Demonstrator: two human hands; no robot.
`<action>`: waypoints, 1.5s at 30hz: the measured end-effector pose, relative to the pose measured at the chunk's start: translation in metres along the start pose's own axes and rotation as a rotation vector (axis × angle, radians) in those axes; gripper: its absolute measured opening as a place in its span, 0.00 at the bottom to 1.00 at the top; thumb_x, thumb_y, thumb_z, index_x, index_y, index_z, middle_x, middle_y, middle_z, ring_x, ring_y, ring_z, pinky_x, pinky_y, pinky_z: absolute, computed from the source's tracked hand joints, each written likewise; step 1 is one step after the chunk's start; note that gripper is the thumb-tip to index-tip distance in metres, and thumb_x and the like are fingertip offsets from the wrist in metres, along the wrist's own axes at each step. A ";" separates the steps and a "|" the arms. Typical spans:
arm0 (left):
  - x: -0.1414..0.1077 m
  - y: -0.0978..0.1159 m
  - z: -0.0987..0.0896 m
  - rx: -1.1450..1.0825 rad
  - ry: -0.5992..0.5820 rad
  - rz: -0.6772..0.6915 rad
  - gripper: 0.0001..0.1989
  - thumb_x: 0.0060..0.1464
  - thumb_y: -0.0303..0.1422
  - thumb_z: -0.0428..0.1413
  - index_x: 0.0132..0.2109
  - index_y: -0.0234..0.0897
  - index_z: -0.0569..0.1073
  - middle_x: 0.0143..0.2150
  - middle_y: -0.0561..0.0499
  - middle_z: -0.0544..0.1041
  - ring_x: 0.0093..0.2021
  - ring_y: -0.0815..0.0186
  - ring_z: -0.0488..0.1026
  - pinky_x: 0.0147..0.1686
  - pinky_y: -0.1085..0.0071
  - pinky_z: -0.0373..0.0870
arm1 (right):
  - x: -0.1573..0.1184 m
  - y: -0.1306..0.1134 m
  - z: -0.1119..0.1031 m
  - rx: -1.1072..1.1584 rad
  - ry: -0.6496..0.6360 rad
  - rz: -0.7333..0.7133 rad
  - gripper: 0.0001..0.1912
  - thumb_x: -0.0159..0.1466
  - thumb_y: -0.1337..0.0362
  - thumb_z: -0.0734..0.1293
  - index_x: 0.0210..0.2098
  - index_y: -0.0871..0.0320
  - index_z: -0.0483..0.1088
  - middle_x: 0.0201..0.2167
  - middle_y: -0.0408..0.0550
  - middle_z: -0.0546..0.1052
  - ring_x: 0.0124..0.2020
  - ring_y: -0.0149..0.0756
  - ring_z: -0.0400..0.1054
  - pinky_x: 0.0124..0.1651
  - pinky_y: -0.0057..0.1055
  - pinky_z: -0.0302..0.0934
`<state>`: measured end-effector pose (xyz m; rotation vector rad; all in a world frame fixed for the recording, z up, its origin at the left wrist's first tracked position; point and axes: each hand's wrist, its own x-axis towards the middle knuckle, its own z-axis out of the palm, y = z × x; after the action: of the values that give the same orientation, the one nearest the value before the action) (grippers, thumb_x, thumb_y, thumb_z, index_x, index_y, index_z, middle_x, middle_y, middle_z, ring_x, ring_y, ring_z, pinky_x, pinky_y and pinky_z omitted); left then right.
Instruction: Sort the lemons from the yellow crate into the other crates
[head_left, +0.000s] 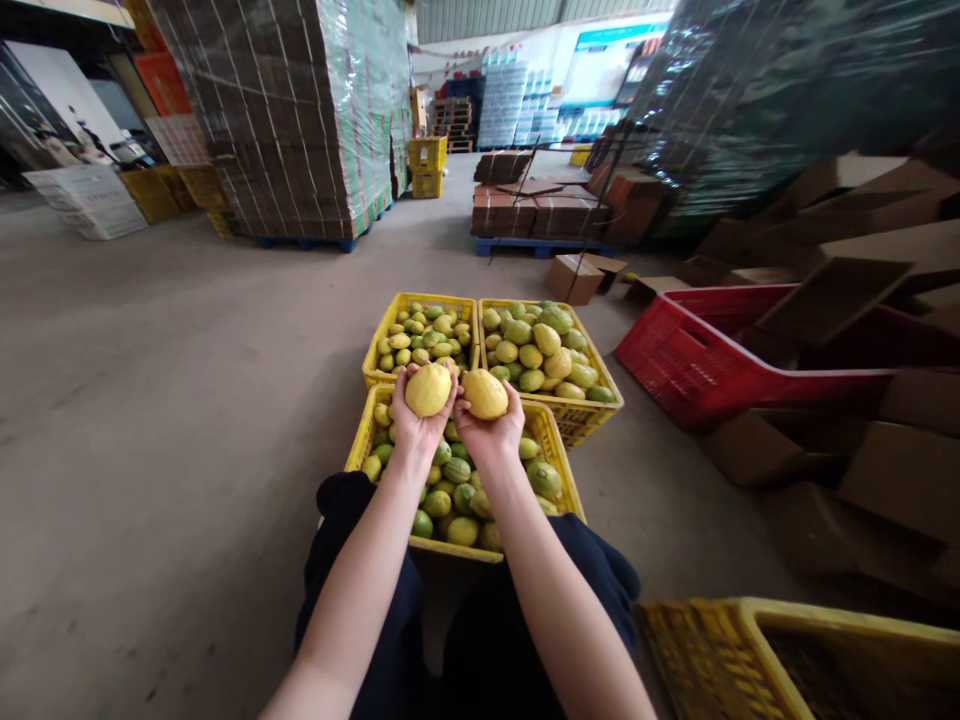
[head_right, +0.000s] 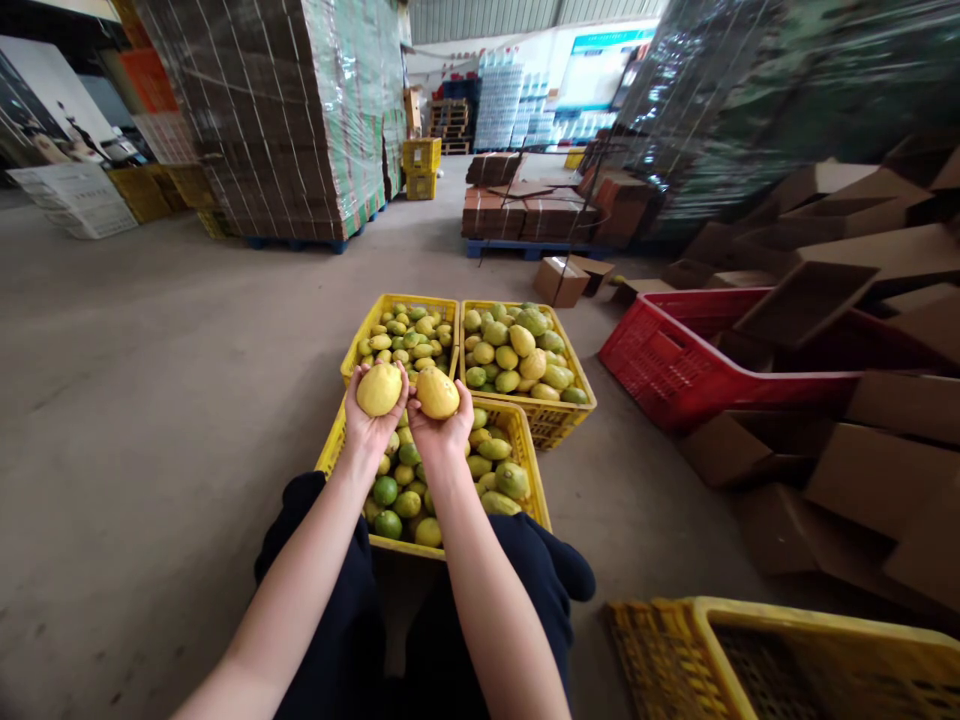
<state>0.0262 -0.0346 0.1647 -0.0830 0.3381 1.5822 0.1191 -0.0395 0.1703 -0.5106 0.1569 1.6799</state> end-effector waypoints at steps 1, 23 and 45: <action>0.001 0.000 -0.001 -0.002 0.004 0.001 0.14 0.64 0.37 0.51 0.33 0.38 0.75 0.36 0.48 0.80 0.50 0.59 0.78 0.48 0.61 0.78 | 0.000 0.000 0.000 0.000 0.000 -0.002 0.15 0.64 0.56 0.61 0.41 0.60 0.71 0.27 0.48 0.76 0.25 0.34 0.67 0.19 0.23 0.60; -0.008 -0.026 -0.014 0.427 -0.029 0.352 0.17 0.58 0.36 0.49 0.24 0.36 0.74 0.30 0.50 0.78 0.37 0.66 0.77 0.50 0.69 0.69 | 0.006 0.006 -0.006 0.091 0.033 -0.211 0.11 0.62 0.56 0.64 0.34 0.59 0.71 0.26 0.44 0.78 0.27 0.33 0.72 0.41 0.32 0.72; -0.009 -0.037 -0.022 0.527 -0.093 0.202 0.19 0.56 0.30 0.45 0.21 0.37 0.73 0.29 0.48 0.78 0.41 0.60 0.78 0.53 0.64 0.70 | 0.013 -0.001 -0.010 -0.060 0.112 -0.446 0.12 0.57 0.51 0.64 0.30 0.54 0.68 0.19 0.37 0.72 0.19 0.33 0.66 0.29 0.33 0.69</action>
<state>0.0600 -0.0490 0.1402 0.4420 0.6957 1.6399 0.1210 -0.0317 0.1560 -0.6344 0.0671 1.2246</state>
